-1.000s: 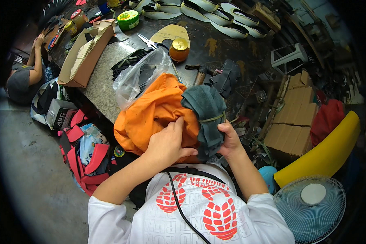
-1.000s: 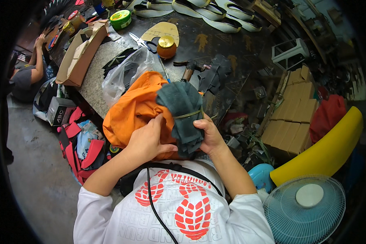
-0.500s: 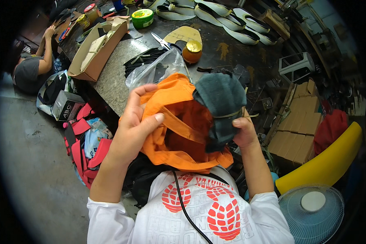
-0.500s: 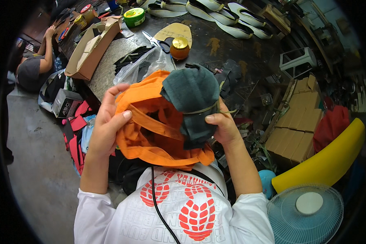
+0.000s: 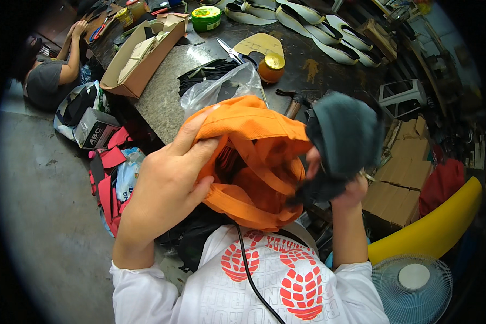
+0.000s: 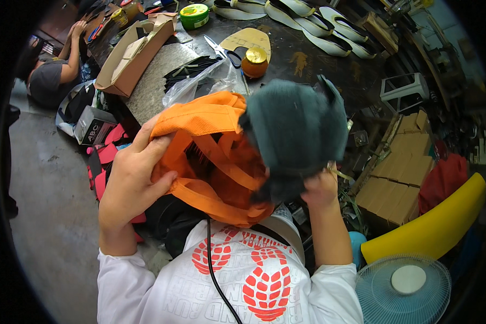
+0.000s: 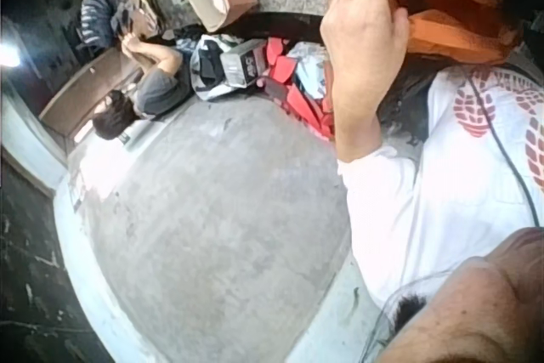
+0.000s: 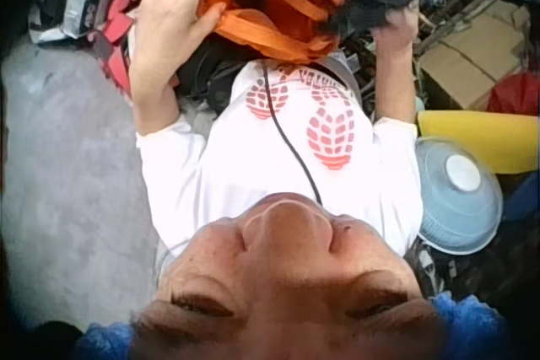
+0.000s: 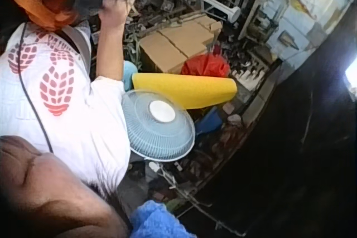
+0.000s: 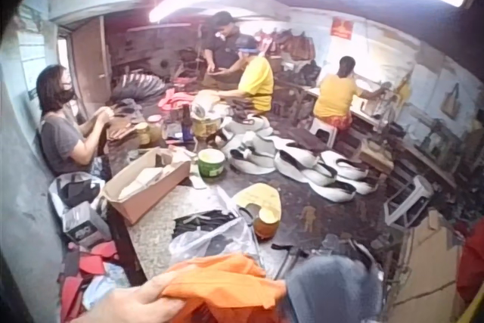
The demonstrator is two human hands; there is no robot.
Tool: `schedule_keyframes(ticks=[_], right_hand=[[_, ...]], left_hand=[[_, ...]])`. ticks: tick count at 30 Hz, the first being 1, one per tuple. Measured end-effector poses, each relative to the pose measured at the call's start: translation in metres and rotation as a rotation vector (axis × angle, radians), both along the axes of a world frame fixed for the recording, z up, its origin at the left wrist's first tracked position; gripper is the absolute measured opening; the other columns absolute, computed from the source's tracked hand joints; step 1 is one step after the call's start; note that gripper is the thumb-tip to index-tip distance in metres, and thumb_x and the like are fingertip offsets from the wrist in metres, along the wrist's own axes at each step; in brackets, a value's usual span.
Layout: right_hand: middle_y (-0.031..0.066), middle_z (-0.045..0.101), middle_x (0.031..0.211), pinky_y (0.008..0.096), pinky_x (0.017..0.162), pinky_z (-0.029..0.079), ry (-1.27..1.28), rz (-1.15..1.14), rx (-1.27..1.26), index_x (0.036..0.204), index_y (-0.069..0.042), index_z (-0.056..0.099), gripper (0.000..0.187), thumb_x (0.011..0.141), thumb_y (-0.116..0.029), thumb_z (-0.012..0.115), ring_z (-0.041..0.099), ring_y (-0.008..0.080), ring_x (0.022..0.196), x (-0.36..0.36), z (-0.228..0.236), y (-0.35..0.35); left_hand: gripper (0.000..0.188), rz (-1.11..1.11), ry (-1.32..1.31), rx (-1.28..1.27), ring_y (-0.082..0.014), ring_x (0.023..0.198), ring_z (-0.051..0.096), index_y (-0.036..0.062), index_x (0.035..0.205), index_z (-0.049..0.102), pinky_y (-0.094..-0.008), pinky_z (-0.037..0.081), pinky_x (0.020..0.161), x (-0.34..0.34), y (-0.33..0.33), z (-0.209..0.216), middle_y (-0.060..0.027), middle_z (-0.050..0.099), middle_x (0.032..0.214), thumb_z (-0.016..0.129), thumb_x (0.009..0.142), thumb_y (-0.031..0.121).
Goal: The person unpacks black material strips from a plastic bag and places them on a workbench. They then use a pen and a cardboard template to mark measurements on the strips. The person handles multiple strips and templates during the process.
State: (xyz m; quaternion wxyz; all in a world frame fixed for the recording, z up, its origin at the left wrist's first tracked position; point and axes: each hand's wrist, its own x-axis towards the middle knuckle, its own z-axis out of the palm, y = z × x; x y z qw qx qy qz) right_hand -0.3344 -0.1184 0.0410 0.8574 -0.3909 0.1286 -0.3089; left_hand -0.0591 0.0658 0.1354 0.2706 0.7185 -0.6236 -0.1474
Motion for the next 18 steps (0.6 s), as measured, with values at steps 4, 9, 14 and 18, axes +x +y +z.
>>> schedule_keyframes(ticks=[4, 9, 14, 18], right_hand=[[0.0163, 0.063, 0.136, 0.0413, 0.112, 0.043, 0.179, 0.235, -0.175, 0.151, -0.001, 0.045, 0.083, 0.080, -0.027, 0.079, 0.060, 0.0284, 0.126, 0.017, 0.001, 0.021], [0.0041, 0.069, 0.116, 0.0300, 0.094, 0.051, 0.530, 0.011, -0.647, 0.128, -0.004, 0.060, 0.049, 0.082, 0.002, 0.075, 0.065, 0.0141, 0.105, 0.063, -0.002, 0.019], [0.0091, 0.072, 0.105, 0.0384, 0.085, 0.055, 0.734, -0.124, -1.490, 0.119, -0.009, 0.067, 0.055, 0.067, -0.002, 0.083, 0.070, 0.0278, 0.093, 0.067, 0.007, 0.014], [0.0030, 0.074, 0.109, 0.0394, 0.090, 0.056, 0.700, 0.401, -1.737, 0.112, -0.016, 0.074, 0.049, 0.063, -0.012, 0.080, 0.070, 0.0269, 0.103, 0.066, 0.012, 0.031]], left_hand=[[0.065, -0.091, 0.068, -0.075, -0.0435, 0.113, 0.066, 0.0022, 0.134, 0.058, -0.0465, 0.057, 0.090, -0.001, -0.010, 0.000, -0.0265, 0.046, 0.152, 0.069, 0.070, -0.003], [0.066, -0.093, 0.171, -0.019, -0.0467, 0.105, 0.067, 0.0001, 0.137, 0.057, -0.0487, 0.058, 0.087, 0.004, -0.002, 0.007, -0.0303, 0.050, 0.145, 0.061, 0.071, -0.006], [0.074, -0.059, 0.172, -0.009, -0.0484, 0.097, 0.068, 0.0014, 0.146, 0.052, -0.0475, 0.059, 0.084, 0.004, 0.008, 0.008, -0.0329, 0.053, 0.140, 0.060, 0.072, -0.005], [0.077, -0.058, 0.122, -0.152, -0.0475, 0.097, 0.069, 0.0025, 0.147, 0.052, -0.0456, 0.059, 0.084, 0.004, 0.009, 0.007, -0.0342, 0.052, 0.140, 0.061, 0.072, -0.007]])
